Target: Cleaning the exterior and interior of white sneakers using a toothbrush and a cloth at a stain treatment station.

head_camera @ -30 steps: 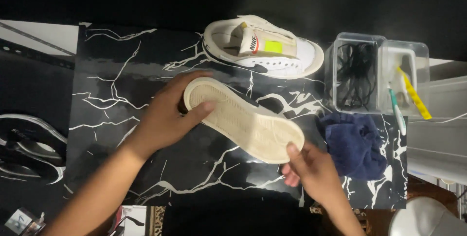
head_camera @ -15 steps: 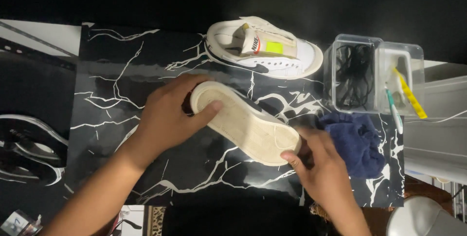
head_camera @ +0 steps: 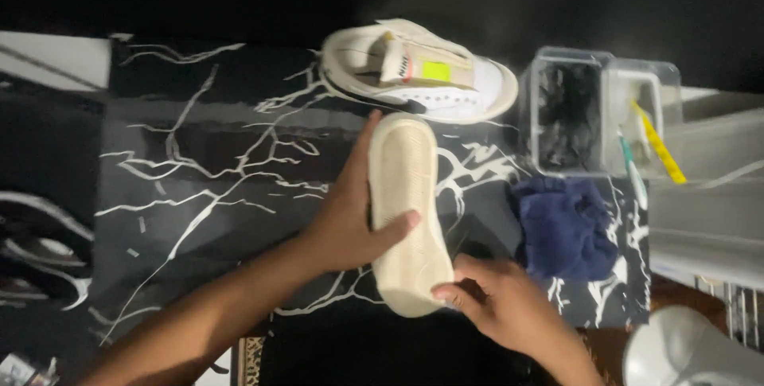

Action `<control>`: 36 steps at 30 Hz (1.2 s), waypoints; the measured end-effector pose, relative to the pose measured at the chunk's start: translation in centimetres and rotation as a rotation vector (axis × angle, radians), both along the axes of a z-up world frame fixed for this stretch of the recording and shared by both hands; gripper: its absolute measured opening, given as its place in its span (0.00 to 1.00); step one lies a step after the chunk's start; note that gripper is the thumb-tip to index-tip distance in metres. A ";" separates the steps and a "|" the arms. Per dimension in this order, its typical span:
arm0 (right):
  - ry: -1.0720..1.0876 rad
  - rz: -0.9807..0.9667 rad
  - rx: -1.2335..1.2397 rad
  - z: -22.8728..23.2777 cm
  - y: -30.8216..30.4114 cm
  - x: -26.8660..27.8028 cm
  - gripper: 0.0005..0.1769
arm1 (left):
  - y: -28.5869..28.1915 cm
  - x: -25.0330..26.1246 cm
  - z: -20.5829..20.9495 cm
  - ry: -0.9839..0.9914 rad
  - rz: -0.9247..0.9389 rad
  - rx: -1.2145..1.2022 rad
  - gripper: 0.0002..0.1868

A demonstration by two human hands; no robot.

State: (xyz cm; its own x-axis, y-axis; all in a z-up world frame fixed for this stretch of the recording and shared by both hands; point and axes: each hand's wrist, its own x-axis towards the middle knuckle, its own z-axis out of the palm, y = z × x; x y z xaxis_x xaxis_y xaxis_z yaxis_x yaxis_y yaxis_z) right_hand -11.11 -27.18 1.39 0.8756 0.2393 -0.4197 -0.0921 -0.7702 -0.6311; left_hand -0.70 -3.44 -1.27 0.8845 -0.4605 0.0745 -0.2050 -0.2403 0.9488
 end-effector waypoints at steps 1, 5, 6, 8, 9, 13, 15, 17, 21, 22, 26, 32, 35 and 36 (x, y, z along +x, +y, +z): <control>-0.158 0.020 0.094 0.0 -0.3 0.0 0.12 | 0.1 0.1 0.0 0.032 -0.006 -0.050 0.57; -0.751 -0.249 0.072 0.0 -3.6 -1.0 0.03 | 0.3 0.7 0.8 0.124 -0.037 0.012 0.58; -0.754 -0.257 0.063 -0.1 -4.6 -1.0 0.03 | 0.4 0.9 1.0 0.122 -0.048 0.007 0.58; -0.788 -0.305 -0.410 0.0 -6.6 -1.0 0.19 | 0.6 1.4 1.3 0.150 -0.103 -0.026 0.57; -0.791 -0.306 -0.416 -0.6 -7.3 -1.0 0.19 | 0.6 1.4 1.3 0.147 -0.106 -0.030 0.57; -0.710 -0.184 -0.594 -1.9 -9.2 -1.5 0.30 | 0.7 1.4 0.8 0.125 -0.072 0.033 0.58; -0.712 -0.210 -0.583 -2.2 -9.9 -2.0 0.27 | 0.7 1.4 0.5 0.121 -0.049 0.057 0.59; -0.668 -0.278 -0.683 -2.6 -10.9 -2.6 0.32 | 0.7 1.5 0.5 0.078 -0.054 0.006 0.58; -0.719 -0.315 -0.587 -1.0 -11.5 -2.8 0.32 | 0.7 1.4 0.5 0.128 -0.057 0.019 0.59; -0.881 -0.436 -0.445 -1.8 -12.4 -3.1 0.17 | 0.7 1.4 0.3 0.097 -0.057 0.005 0.58; -0.793 -0.670 -0.395 -1.2 -13.1 0.1 0.16 | 0.7 1.5 0.8 0.127 -0.072 0.002 0.58; -0.617 -0.632 -0.504 -1.6 -15.1 2.9 0.14 | 0.9 1.5 1.0 0.146 -0.075 0.008 0.58; -0.642 -0.560 -0.624 -1.0 -16.0 2.2 0.18 | 1.0 1.5 0.8 0.123 -0.071 0.021 0.58; -0.641 -0.562 -0.627 -0.8 -16.3 1.9 0.18 | 1.0 1.4 0.7 0.123 -0.073 0.019 0.58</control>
